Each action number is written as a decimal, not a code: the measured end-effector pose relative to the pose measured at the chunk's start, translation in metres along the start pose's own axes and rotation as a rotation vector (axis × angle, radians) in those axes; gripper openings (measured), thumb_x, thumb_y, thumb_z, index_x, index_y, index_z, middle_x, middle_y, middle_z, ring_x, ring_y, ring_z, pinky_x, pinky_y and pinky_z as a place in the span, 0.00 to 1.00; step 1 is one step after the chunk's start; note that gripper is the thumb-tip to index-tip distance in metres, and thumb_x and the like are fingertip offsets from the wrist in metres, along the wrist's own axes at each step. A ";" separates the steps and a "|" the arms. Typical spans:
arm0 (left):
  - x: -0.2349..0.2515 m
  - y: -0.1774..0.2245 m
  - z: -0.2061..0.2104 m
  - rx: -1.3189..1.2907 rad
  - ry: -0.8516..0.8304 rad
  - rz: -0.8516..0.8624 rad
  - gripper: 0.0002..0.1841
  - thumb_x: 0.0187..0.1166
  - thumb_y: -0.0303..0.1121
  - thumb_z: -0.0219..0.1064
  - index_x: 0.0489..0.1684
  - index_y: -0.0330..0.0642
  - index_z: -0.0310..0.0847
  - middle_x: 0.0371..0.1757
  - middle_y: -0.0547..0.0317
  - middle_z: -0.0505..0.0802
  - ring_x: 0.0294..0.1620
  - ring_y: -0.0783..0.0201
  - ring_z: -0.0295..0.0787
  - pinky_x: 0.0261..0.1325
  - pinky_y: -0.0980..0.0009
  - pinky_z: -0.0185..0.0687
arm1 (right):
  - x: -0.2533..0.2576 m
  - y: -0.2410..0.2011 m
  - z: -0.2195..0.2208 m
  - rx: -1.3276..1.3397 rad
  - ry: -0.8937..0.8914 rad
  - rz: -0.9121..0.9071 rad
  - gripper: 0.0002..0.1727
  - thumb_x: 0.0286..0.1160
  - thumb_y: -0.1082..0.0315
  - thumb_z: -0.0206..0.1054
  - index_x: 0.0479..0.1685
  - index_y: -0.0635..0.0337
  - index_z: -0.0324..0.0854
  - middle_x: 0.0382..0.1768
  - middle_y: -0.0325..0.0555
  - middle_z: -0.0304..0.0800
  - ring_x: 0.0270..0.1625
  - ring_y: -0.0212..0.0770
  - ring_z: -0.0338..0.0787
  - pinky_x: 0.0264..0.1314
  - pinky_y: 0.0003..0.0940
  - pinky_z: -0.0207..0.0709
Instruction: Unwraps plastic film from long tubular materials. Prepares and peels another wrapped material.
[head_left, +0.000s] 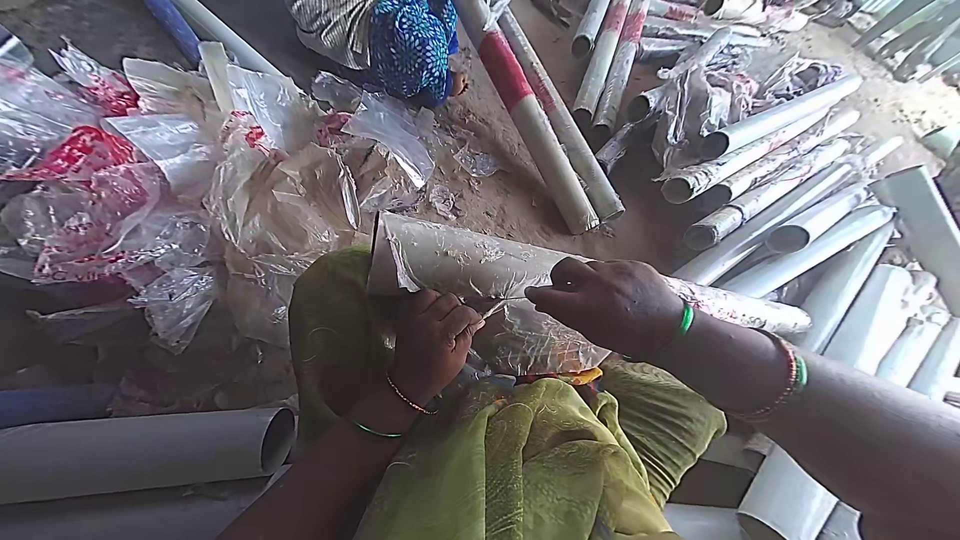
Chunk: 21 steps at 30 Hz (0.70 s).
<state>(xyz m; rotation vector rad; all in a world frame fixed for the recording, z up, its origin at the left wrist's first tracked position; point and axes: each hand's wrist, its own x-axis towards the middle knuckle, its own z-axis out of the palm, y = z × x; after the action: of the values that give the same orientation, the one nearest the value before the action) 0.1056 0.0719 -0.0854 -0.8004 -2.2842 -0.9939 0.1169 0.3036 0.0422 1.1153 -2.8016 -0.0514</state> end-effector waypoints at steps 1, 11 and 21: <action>0.000 -0.001 0.000 0.005 0.004 0.013 0.12 0.75 0.36 0.67 0.24 0.45 0.93 0.29 0.56 0.92 0.39 0.54 0.85 0.49 0.60 0.72 | -0.005 0.001 -0.005 -0.015 -0.016 0.001 0.11 0.72 0.73 0.67 0.47 0.52 0.93 0.30 0.55 0.85 0.19 0.54 0.84 0.12 0.45 0.69; -0.002 -0.004 0.002 -0.010 0.015 0.023 0.12 0.76 0.37 0.67 0.25 0.46 0.94 0.28 0.57 0.91 0.41 0.54 0.85 0.52 0.61 0.71 | -0.042 0.001 -0.032 0.008 0.076 0.175 0.14 0.81 0.60 0.63 0.47 0.51 0.95 0.36 0.52 0.90 0.20 0.50 0.85 0.14 0.45 0.72; -0.004 -0.006 0.001 0.001 0.014 0.043 0.11 0.75 0.37 0.68 0.27 0.47 0.95 0.30 0.58 0.92 0.42 0.53 0.86 0.52 0.60 0.73 | 0.005 -0.018 0.002 0.034 0.082 0.074 0.11 0.80 0.61 0.65 0.48 0.53 0.92 0.32 0.52 0.87 0.21 0.51 0.85 0.14 0.43 0.71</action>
<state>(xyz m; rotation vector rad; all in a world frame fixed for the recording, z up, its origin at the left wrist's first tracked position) 0.1044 0.0682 -0.0913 -0.8358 -2.2461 -0.9767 0.1250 0.2873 0.0396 0.9965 -2.7779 0.0483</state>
